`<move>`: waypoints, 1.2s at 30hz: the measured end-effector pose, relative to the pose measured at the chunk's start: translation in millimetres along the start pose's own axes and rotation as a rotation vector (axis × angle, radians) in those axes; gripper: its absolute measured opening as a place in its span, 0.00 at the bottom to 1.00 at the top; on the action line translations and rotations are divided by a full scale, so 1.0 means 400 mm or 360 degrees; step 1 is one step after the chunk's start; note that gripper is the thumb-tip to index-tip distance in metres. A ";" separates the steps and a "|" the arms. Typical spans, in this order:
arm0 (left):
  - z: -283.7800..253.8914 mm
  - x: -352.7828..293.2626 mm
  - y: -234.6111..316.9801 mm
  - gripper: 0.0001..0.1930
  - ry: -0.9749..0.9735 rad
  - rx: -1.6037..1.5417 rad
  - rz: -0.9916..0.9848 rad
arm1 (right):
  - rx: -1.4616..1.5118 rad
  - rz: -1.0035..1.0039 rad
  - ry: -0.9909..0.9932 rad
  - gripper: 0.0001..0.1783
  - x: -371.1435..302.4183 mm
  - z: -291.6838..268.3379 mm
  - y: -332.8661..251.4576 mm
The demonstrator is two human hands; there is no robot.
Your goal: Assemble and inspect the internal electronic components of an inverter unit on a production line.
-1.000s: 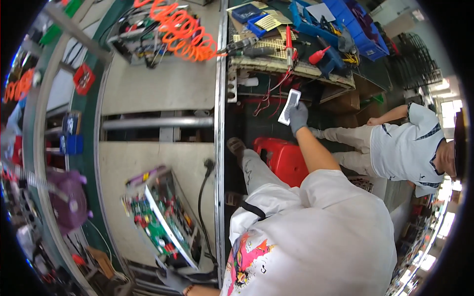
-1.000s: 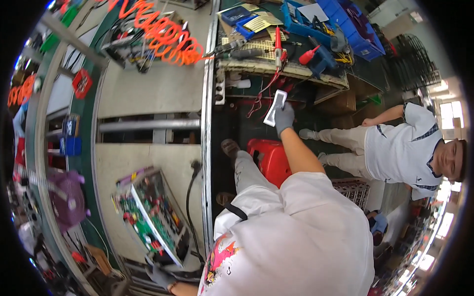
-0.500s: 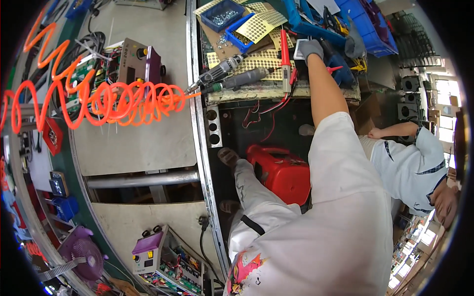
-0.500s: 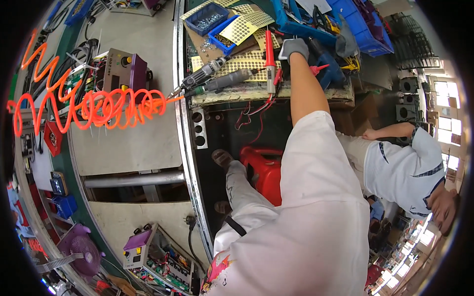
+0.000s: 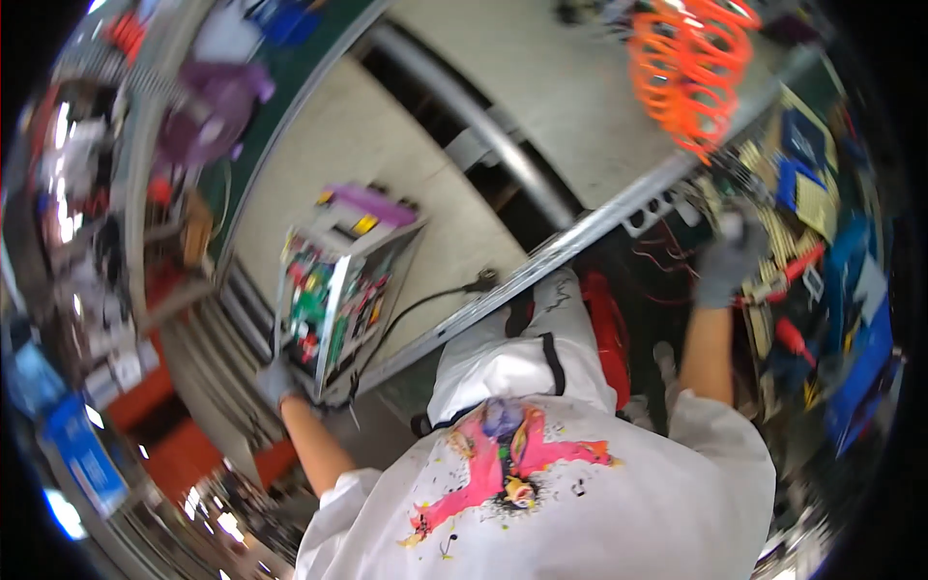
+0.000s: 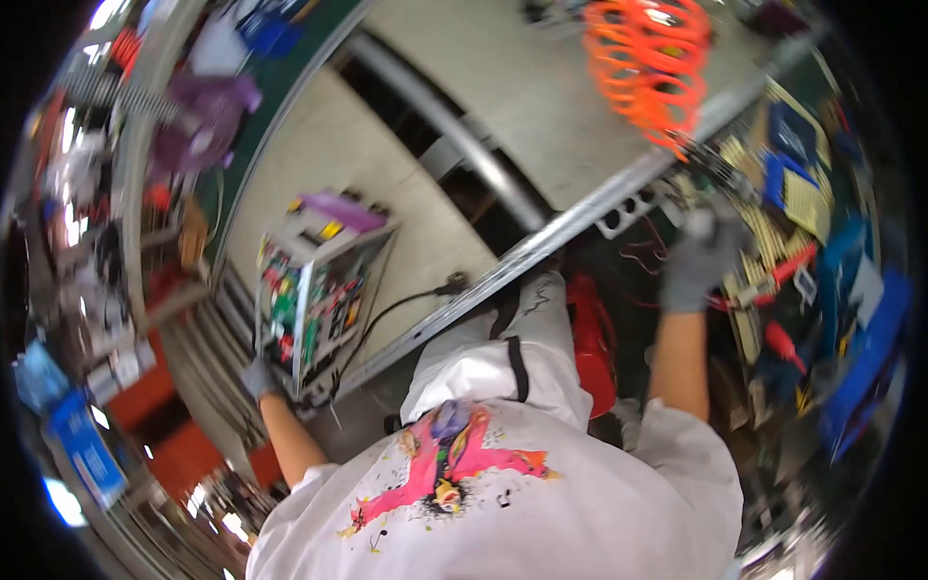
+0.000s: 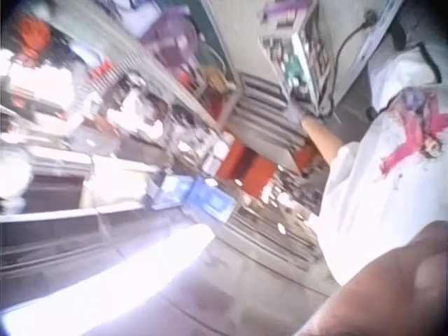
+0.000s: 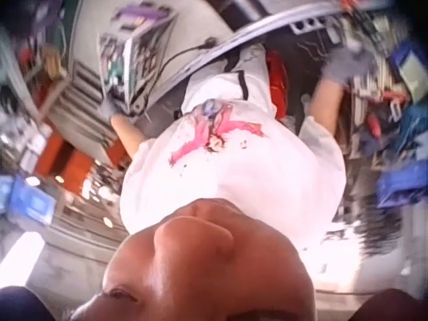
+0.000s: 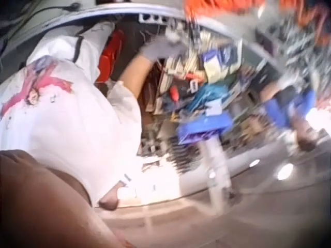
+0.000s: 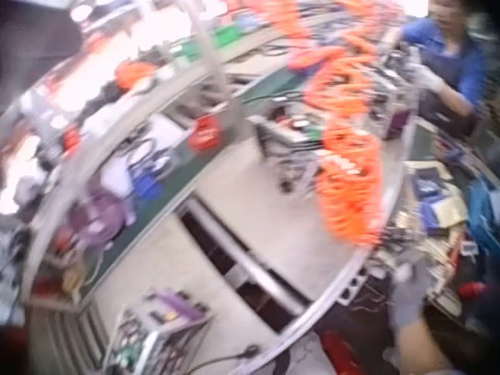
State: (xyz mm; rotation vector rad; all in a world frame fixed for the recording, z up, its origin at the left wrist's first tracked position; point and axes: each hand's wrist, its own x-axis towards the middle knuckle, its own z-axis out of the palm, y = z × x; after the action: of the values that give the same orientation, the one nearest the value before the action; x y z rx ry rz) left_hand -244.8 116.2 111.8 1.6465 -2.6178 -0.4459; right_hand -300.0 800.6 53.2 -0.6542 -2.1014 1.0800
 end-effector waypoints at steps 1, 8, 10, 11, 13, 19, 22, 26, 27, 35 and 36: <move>-0.009 0.043 -0.114 0.16 0.0183 -0.0379 -0.0141 | 0.0140 0.0318 -0.0564 0.17 -0.092 0.108 -0.091; -0.033 -0.092 -0.151 0.21 -0.0541 -0.1023 -0.0402 | 0.0196 -0.0670 -0.2273 0.45 -0.346 0.605 -0.650; -0.016 -0.066 -0.216 0.17 -0.0675 -0.1440 -0.0548 | -0.0039 -0.0683 -0.2442 0.47 -0.383 0.689 -0.714; -0.021 -0.082 -0.189 0.17 -0.0690 -0.1620 -0.0606 | 0.0080 -0.0223 -0.2747 0.49 -0.385 0.710 -0.734; -0.040 -0.082 -0.193 0.15 -0.0829 -0.1672 -0.0536 | 0.0343 0.0214 -0.2995 0.55 -0.396 0.767 -0.671; -0.022 -0.076 -0.234 0.10 -0.0846 -0.1674 -0.0377 | 0.0844 0.0711 -0.2784 0.48 -0.457 0.760 -0.696; -0.045 -0.093 -0.252 0.11 -0.0826 -0.1549 -0.0335 | 0.0753 0.0613 -0.2572 0.49 -0.478 0.712 -0.696; -0.133 -0.153 -0.265 0.14 -0.0643 -0.1500 -0.0181 | 0.0621 0.0418 -0.2412 0.63 -0.519 0.623 -0.773; -0.153 -0.168 -0.271 0.14 -0.0458 -0.1541 -0.0216 | 0.0542 0.0335 -0.2353 0.64 -0.521 0.600 -0.781; -0.275 -0.311 -0.413 0.16 -0.0130 -0.1180 0.0048 | 0.0928 0.0479 -0.2253 0.50 -0.414 0.462 -0.638; -0.281 -0.347 -0.420 0.17 -0.0081 -0.1349 -0.0026 | 0.1020 0.0433 -0.2459 0.48 -0.422 0.467 -0.690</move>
State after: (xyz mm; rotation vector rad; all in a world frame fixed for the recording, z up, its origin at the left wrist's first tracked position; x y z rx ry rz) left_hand -16.7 145.4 196.8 1.3388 -1.9561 -1.3607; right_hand -366.3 445.5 147.8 0.4582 -2.4406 2.8283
